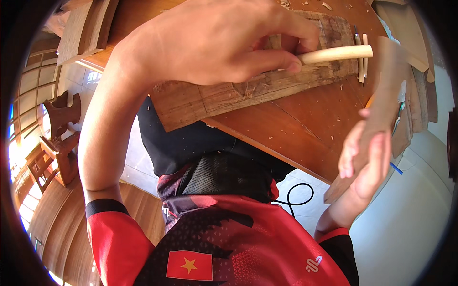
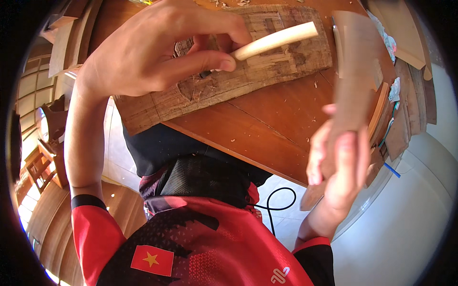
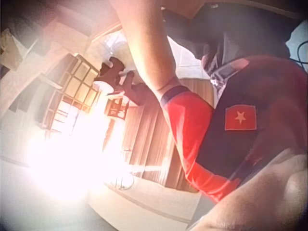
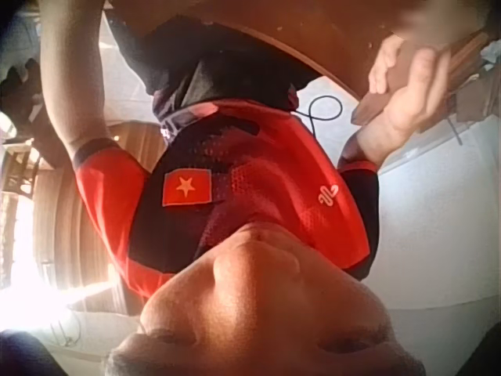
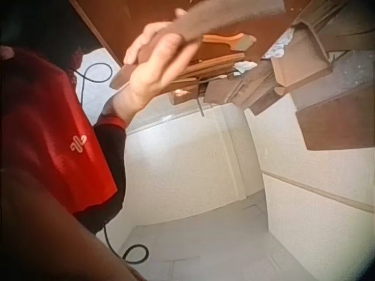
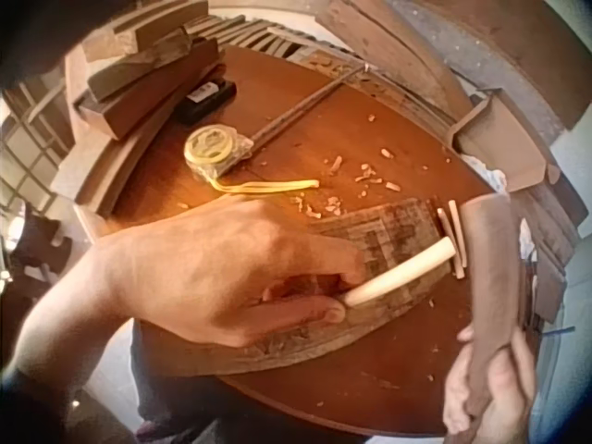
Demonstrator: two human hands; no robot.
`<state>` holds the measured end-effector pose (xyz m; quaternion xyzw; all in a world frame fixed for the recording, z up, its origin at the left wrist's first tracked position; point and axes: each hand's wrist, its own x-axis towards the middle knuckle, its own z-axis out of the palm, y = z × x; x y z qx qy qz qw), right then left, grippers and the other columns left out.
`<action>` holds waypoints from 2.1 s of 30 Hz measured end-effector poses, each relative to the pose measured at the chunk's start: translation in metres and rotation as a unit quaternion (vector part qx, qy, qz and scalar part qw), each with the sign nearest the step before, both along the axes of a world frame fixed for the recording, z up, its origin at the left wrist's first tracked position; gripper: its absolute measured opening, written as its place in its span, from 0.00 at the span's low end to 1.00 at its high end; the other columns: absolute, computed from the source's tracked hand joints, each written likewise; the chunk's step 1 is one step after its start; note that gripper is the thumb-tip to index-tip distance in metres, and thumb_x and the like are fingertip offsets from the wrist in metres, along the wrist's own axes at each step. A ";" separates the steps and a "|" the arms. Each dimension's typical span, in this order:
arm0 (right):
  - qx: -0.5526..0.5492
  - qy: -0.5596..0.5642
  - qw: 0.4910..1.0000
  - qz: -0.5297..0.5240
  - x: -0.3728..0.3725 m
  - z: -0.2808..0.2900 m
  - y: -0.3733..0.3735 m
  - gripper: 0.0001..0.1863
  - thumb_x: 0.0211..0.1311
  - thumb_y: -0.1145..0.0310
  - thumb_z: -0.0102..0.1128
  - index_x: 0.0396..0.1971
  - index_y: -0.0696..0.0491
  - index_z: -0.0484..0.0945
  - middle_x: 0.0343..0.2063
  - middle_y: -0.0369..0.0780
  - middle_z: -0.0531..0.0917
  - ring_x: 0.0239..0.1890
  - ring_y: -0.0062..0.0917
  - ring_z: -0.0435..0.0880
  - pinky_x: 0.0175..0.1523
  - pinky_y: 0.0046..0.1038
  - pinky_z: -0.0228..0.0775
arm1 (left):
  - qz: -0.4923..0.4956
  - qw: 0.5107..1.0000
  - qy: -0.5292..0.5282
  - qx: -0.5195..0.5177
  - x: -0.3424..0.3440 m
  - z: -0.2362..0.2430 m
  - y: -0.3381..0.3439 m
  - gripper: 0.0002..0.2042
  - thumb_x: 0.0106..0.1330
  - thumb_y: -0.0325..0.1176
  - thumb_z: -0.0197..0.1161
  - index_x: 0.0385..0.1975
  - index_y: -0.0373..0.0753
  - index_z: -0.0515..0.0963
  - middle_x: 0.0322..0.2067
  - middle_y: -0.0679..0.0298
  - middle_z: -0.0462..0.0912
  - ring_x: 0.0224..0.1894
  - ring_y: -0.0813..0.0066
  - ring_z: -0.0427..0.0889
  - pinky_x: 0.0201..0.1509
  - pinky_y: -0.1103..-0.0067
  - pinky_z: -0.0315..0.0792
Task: The person carves a floral design into a rectangular wooden block using a chisel and a wooden mallet. They repeatedly strike the chisel to remove wood shavings and refine the pattern, occasionally rotating the block to access different angles.
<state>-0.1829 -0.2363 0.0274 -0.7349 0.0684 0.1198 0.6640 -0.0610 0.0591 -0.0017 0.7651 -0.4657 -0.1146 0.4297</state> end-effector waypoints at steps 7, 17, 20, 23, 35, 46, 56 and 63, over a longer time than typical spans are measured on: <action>-0.032 0.017 0.999 -0.006 -0.001 -0.002 0.001 0.26 0.81 0.55 0.44 0.60 0.64 0.67 0.22 0.39 0.73 0.11 0.15 0.66 0.14 0.18 0.59 | -0.068 0.992 0.098 0.046 0.017 0.021 0.006 0.08 0.74 0.31 0.59 0.45 0.36 0.80 0.29 0.54 0.86 0.25 0.67 0.85 0.33 0.66 0.79; -0.020 0.019 0.999 0.025 -0.005 -0.008 -0.005 0.25 0.84 0.56 0.36 0.63 0.63 0.62 0.23 0.38 0.70 0.09 0.16 0.63 0.12 0.20 0.60 | -0.055 0.996 0.023 0.060 0.014 -0.001 -0.002 0.11 0.74 0.31 0.57 0.47 0.32 0.80 0.31 0.51 0.87 0.30 0.60 0.87 0.42 0.63 0.80; 0.037 0.003 0.999 -0.040 -0.004 -0.007 -0.003 0.26 0.84 0.56 0.36 0.63 0.64 0.63 0.23 0.39 0.71 0.09 0.16 0.63 0.13 0.20 0.61 | -0.080 0.993 0.067 0.059 0.017 0.018 0.000 0.12 0.75 0.32 0.56 0.49 0.32 0.80 0.32 0.50 0.87 0.30 0.61 0.87 0.42 0.62 0.80; -0.031 0.032 0.998 0.044 -0.004 -0.012 -0.005 0.25 0.84 0.56 0.36 0.63 0.64 0.64 0.23 0.39 0.71 0.09 0.16 0.63 0.12 0.20 0.61 | -0.105 0.988 0.104 0.055 0.026 0.024 0.000 0.14 0.76 0.33 0.55 0.52 0.32 0.80 0.34 0.49 0.88 0.32 0.60 0.88 0.44 0.63 0.82; -0.021 0.049 0.998 0.024 -0.001 -0.012 0.005 0.23 0.82 0.57 0.43 0.60 0.63 0.67 0.23 0.38 0.73 0.11 0.14 0.65 0.16 0.18 0.60 | -0.006 0.997 -0.035 0.064 0.011 -0.002 -0.008 0.09 0.69 0.31 0.67 0.42 0.32 0.81 0.31 0.60 0.83 0.36 0.69 0.85 0.41 0.71 0.75; -0.002 0.072 0.997 0.008 -0.004 -0.012 0.002 0.23 0.82 0.56 0.45 0.60 0.62 0.69 0.23 0.38 0.73 0.12 0.13 0.66 0.17 0.17 0.61 | 0.064 0.989 0.124 -0.055 -0.004 -0.017 0.007 0.08 0.71 0.28 0.65 0.45 0.32 0.79 0.33 0.62 0.82 0.37 0.75 0.82 0.42 0.77 0.75; -0.006 0.073 0.997 0.015 -0.004 -0.012 0.000 0.24 0.82 0.57 0.44 0.61 0.62 0.68 0.23 0.38 0.73 0.12 0.14 0.66 0.17 0.18 0.61 | 0.094 0.988 0.102 -0.075 -0.012 -0.021 0.008 0.09 0.72 0.27 0.64 0.47 0.31 0.80 0.32 0.62 0.84 0.35 0.77 0.83 0.41 0.78 0.77; -0.014 0.064 0.997 0.034 -0.006 -0.015 -0.004 0.25 0.83 0.56 0.41 0.63 0.63 0.64 0.24 0.39 0.72 0.11 0.15 0.64 0.15 0.19 0.60 | 0.094 0.990 0.060 -0.086 -0.012 -0.022 0.005 0.08 0.71 0.26 0.65 0.45 0.31 0.81 0.32 0.61 0.84 0.34 0.76 0.84 0.41 0.78 0.77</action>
